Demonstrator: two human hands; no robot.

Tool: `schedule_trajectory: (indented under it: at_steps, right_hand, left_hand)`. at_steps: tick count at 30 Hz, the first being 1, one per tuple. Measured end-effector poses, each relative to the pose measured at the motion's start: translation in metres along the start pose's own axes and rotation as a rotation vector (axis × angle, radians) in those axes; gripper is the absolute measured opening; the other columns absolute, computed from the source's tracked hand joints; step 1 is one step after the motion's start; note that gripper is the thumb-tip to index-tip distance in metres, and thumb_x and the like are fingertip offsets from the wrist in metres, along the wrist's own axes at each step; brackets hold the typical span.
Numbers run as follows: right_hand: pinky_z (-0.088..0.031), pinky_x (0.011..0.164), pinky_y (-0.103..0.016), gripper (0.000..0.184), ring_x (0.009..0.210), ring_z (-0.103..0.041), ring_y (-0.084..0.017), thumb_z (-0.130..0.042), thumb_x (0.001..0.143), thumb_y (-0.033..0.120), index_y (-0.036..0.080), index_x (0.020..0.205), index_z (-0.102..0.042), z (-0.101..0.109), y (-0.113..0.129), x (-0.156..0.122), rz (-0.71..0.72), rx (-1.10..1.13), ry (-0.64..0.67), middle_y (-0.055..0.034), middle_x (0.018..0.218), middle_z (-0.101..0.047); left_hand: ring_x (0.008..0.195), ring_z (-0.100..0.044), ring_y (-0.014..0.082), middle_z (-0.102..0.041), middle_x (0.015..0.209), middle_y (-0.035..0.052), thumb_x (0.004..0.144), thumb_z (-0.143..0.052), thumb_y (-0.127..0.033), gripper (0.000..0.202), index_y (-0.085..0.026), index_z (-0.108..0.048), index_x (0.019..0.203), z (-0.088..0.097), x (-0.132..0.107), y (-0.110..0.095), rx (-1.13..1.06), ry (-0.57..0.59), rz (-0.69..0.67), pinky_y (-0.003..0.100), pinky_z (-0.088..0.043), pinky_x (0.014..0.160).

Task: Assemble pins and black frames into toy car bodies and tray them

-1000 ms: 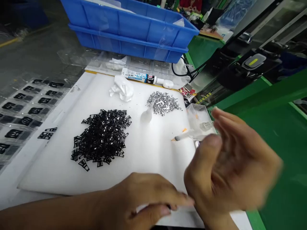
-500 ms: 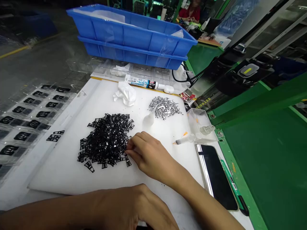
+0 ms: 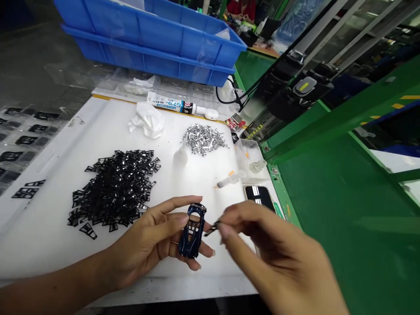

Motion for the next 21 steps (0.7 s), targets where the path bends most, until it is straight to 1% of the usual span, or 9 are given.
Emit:
schedule_trajectory:
  at_steps: [2, 3, 5, 8, 10, 17, 21]
  right_hand:
    - [-0.053, 0.065, -0.018, 0.007, 0.075, -0.063, -0.011, -0.066, 0.092, 0.035, 0.03, 0.096, -0.065, -0.01, 0.001, -0.002, -0.033, 0.065, 0.215, 0.0022, 0.087, -0.065]
    - [-0.053, 0.069, -0.018, 0.006, 0.078, -0.062, -0.011, -0.062, 0.095, 0.035, 0.03, 0.097, -0.063, -0.015, 0.001, -0.002, -0.057, 0.104, 0.286, 0.0027, 0.089, -0.064]
    - [-0.051, 0.072, -0.019, 0.008, 0.083, -0.062, -0.01, -0.056, 0.099, 0.035, 0.029, 0.096, -0.061, -0.02, 0.003, -0.001, -0.107, 0.136, 0.334, 0.003, 0.09, -0.063]
    - [-0.05, 0.072, -0.02, 0.011, 0.083, -0.06, -0.01, -0.054, 0.099, 0.037, 0.028, 0.095, -0.059, -0.023, 0.004, -0.001, -0.159, 0.094, 0.356, 0.0032, 0.091, -0.061]
    - [-0.05, 0.076, -0.022, 0.012, 0.084, -0.059, -0.01, -0.054, 0.099, 0.037, 0.028, 0.094, -0.058, -0.022, 0.005, -0.002, -0.166, 0.07, 0.374, 0.003, 0.092, -0.061]
    - [-0.048, 0.076, -0.023, 0.007, 0.087, -0.057, -0.01, -0.055, 0.1, 0.031, 0.027, 0.095, -0.059, -0.026, 0.007, 0.0, -0.087, 0.014, 0.354, 0.0032, 0.096, -0.059]
    - [-0.048, 0.075, -0.022, 0.004, 0.086, -0.055, -0.009, -0.056, 0.099, 0.024, 0.026, 0.096, -0.058, -0.03, 0.006, 0.0, 0.024, -0.047, 0.297, 0.0022, 0.096, -0.057]
  left_hand:
    - [0.09, -0.075, 0.0296, -0.073, 0.102, 0.0144, 0.094, -0.06, -0.023, 0.039, -0.018, -0.058, 0.132, 0.0, -0.001, -0.001, 0.015, -0.011, -0.008, 0.038, -0.062, 0.074]
    - [0.089, -0.075, 0.0284, -0.073, 0.101, 0.0132, 0.094, -0.062, -0.023, 0.039, -0.018, -0.059, 0.132, 0.0, -0.001, -0.001, 0.022, -0.021, -0.014, 0.039, -0.062, 0.074]
    - [0.088, -0.075, 0.0258, -0.073, 0.1, 0.0115, 0.093, -0.064, -0.024, 0.038, -0.02, -0.062, 0.131, -0.001, -0.002, 0.0, 0.037, -0.04, -0.023, 0.039, -0.062, 0.075]
    - [0.086, -0.073, 0.0219, -0.073, 0.099, 0.0102, 0.093, -0.064, -0.025, 0.037, -0.022, -0.064, 0.13, -0.001, -0.003, 0.001, 0.049, -0.058, -0.024, 0.04, -0.063, 0.076]
    - [0.085, -0.072, 0.0199, -0.073, 0.099, 0.0102, 0.093, -0.065, -0.025, 0.037, -0.022, -0.064, 0.13, -0.001, -0.003, 0.001, 0.051, -0.068, -0.026, 0.042, -0.063, 0.077]
    - [0.087, -0.071, 0.0194, -0.073, 0.098, 0.0102, 0.093, -0.065, -0.024, 0.038, -0.023, -0.064, 0.131, -0.002, -0.002, 0.0, 0.052, -0.055, -0.027, 0.041, -0.064, 0.077]
    - [0.088, -0.07, 0.0189, -0.072, 0.094, 0.0086, 0.092, -0.065, -0.022, 0.038, -0.022, -0.065, 0.13, -0.002, -0.003, 0.0, 0.05, -0.057, -0.024, 0.042, -0.064, 0.078]
Point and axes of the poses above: each hand's wrist, its own x-axis towards the middle knuckle, its own z-axis out of the back of the hand, y = z × x, the point moved 2 cm from there along x, towards the middle knuckle
